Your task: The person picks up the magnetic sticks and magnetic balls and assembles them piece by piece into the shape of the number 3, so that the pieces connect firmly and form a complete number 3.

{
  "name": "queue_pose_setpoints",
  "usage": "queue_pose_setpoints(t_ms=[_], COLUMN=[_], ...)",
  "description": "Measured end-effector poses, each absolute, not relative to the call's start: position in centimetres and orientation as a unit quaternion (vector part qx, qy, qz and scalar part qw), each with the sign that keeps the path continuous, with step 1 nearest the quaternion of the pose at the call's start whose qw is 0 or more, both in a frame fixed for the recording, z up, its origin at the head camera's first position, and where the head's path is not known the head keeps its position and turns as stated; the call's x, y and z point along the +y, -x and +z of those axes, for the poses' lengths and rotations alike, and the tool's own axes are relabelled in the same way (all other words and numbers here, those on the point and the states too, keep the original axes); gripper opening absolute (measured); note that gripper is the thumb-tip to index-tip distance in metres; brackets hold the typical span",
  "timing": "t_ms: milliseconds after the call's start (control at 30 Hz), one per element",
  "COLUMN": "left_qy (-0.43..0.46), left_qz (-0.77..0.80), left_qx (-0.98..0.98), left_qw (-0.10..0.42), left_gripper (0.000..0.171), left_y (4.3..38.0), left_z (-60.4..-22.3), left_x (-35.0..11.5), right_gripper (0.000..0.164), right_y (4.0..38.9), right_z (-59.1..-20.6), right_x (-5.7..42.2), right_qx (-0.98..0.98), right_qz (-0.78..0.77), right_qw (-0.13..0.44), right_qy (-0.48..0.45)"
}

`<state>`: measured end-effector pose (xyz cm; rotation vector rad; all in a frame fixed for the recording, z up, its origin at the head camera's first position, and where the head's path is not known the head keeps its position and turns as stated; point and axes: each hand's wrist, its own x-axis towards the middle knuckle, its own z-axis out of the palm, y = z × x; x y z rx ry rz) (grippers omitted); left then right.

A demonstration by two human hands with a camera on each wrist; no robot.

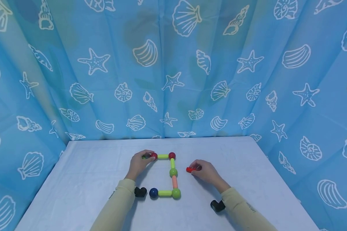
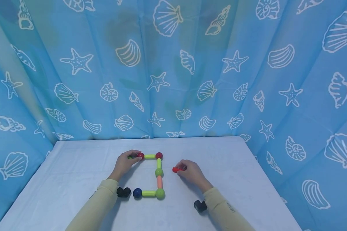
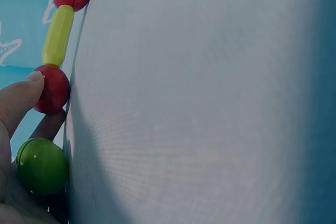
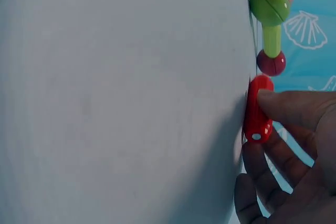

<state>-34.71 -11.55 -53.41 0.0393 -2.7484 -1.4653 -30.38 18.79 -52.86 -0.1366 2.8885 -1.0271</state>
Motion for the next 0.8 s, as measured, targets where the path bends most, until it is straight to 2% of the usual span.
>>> queue_pose_setpoints(t_ms=[233,500,800], left_qy=[-0.014,-0.011,-0.012], left_qz=[-0.467,-0.471,-0.472], left_qx=[-0.884,-0.882,-0.882], left_qw=[0.016,0.016,0.014], left_gripper=[0.032,0.032,0.032], left_y=[34.68,34.64,34.69], left_z=[-53.42,-53.31,-53.37], left_x=[-11.52,-11.53,-11.53], right_gripper=[0.022,0.026,0.022], right_y=[30.18,30.06,30.09], right_z=[-52.94,-52.92,-52.56], right_x=[18.18,18.49,18.58], right_qx=[0.941,0.939,0.940], right_qz=[-0.329,-0.338,-0.335], right_qw=[0.044,0.045,0.048], right_qy=[0.063,0.033,0.038])
